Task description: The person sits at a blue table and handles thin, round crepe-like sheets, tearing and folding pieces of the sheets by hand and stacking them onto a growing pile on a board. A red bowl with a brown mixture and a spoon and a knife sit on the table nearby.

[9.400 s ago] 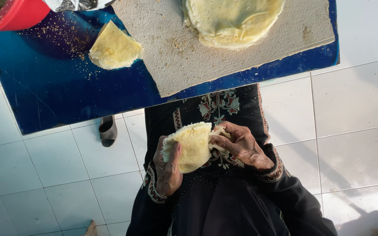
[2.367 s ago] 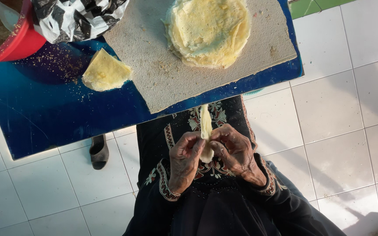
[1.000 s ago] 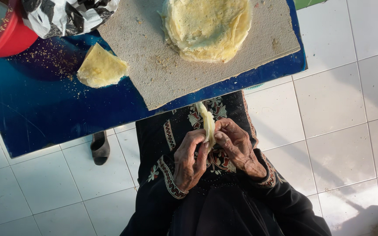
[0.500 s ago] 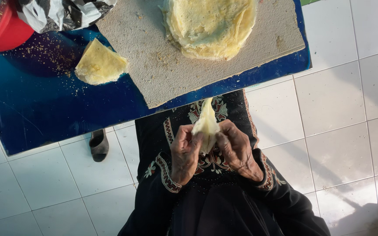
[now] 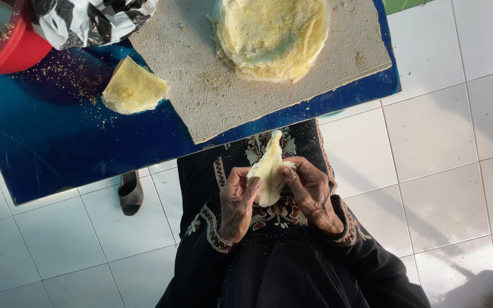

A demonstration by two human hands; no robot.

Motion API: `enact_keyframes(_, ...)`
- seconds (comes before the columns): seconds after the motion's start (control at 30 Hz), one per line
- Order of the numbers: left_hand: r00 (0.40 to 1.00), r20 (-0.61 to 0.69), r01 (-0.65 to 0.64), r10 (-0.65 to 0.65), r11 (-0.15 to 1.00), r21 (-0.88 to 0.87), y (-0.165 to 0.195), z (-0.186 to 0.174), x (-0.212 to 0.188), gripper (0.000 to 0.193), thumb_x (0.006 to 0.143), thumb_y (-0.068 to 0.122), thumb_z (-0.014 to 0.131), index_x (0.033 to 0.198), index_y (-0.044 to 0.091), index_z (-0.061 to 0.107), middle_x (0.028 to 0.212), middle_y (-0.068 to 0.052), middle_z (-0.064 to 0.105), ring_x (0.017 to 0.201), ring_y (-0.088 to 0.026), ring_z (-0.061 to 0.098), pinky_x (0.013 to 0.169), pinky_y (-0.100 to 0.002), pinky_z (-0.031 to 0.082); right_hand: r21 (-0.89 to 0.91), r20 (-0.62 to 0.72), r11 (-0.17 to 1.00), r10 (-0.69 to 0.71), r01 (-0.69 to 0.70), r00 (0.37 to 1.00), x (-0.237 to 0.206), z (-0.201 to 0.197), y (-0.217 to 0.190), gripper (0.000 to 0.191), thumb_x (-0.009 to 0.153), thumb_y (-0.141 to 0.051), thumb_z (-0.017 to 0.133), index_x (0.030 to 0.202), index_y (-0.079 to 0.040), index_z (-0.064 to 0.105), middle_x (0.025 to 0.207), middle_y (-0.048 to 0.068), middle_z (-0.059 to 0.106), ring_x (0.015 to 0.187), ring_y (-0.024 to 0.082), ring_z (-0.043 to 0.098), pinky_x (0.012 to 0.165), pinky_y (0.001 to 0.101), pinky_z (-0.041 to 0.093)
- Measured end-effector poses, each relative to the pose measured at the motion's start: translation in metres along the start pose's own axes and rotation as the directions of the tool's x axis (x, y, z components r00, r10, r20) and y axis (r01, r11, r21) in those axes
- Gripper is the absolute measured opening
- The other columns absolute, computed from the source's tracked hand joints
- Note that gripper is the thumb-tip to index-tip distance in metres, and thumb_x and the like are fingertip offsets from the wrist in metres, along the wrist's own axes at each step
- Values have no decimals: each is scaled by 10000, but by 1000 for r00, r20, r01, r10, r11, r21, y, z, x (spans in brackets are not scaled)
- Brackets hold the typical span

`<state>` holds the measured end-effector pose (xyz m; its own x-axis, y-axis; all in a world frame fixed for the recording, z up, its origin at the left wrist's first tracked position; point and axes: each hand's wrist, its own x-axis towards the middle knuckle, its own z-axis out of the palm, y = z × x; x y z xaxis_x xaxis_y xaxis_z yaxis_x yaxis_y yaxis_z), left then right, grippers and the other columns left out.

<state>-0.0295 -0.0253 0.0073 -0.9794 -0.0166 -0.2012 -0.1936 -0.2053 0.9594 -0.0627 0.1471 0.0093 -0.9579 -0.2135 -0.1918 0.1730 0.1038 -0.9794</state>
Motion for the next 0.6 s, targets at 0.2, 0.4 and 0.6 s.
enact_keyframes(0.2,979,-127,181,-158,965,191,-3,2,7,293,953,266,690,1149,59,625,984,-91,733,768,-133,702,611,-276,626,107,102,994,-36,25,994,-8,-5,15,276,1086,-248,607,1196,2,652,980,71,734,833,70,673,706,246,574)
enact_keyframes(0.4,993,-45,-91,106,961,262,-5,0,-1,195,1050,246,630,1136,73,609,1028,-65,725,906,-139,745,759,-281,653,210,110,977,-58,34,992,-2,0,7,371,987,-252,671,1242,5,595,1033,57,673,862,66,658,696,228,574)
enact_keyframes(0.6,995,65,-92,80,975,203,5,-4,2,155,1011,157,663,1082,43,586,1016,-67,688,891,-146,716,752,-264,649,199,64,979,22,-34,998,-1,2,5,282,1014,-207,675,1184,17,660,991,78,739,864,89,720,719,241,613)
